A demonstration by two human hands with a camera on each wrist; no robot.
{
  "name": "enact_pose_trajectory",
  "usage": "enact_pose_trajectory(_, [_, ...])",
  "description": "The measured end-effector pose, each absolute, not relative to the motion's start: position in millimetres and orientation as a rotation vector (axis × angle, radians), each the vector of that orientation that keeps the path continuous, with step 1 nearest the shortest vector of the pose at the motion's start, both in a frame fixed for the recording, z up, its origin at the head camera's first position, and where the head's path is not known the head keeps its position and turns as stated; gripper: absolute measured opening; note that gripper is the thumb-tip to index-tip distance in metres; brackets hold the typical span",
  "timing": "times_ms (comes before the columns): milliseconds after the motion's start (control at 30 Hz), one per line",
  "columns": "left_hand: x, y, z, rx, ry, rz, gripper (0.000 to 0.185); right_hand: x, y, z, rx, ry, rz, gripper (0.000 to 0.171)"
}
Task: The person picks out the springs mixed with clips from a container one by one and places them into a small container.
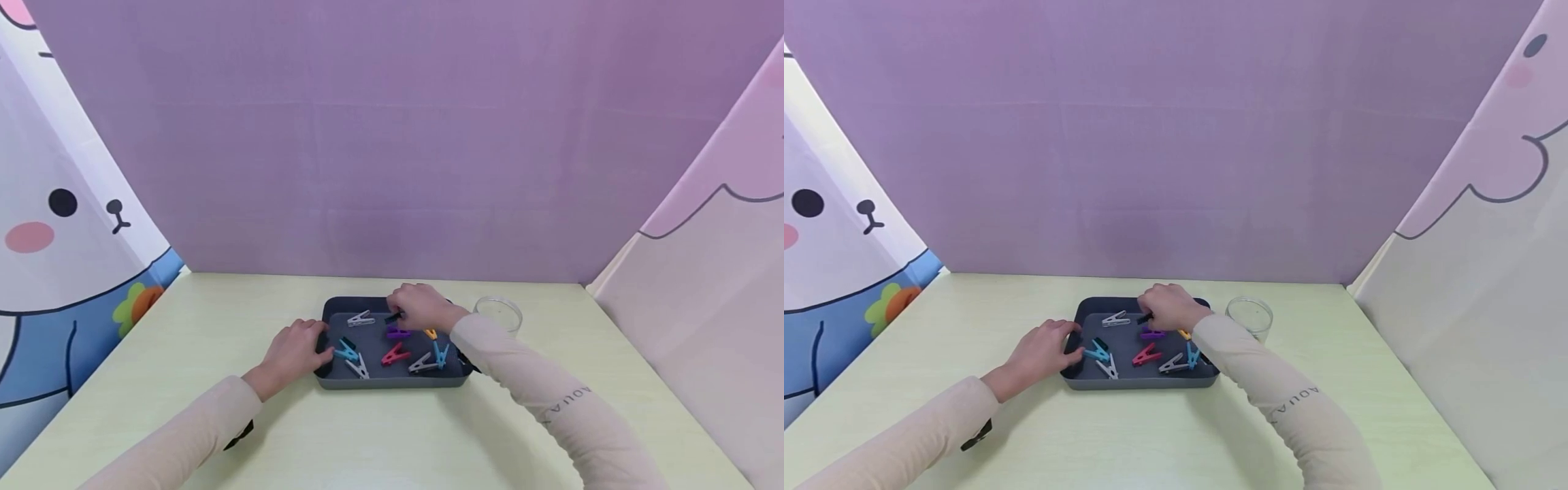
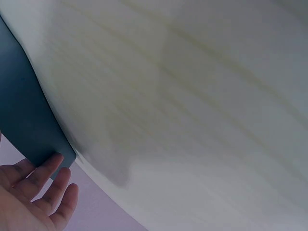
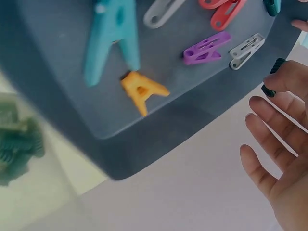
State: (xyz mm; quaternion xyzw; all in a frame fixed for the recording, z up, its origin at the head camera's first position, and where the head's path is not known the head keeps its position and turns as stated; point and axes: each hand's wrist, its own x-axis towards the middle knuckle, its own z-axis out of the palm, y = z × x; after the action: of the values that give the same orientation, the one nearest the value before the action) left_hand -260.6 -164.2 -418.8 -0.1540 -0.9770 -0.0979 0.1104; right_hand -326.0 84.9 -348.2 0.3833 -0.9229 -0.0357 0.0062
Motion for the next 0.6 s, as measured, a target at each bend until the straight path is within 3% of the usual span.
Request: enact_pose_trajectory(600, [-259.8,-164.5,-418.8,-0.455,-2.864,-0.276,0.043,-314.8,149.5,-331.7,1.085,-2.899,-0.078,0.012])
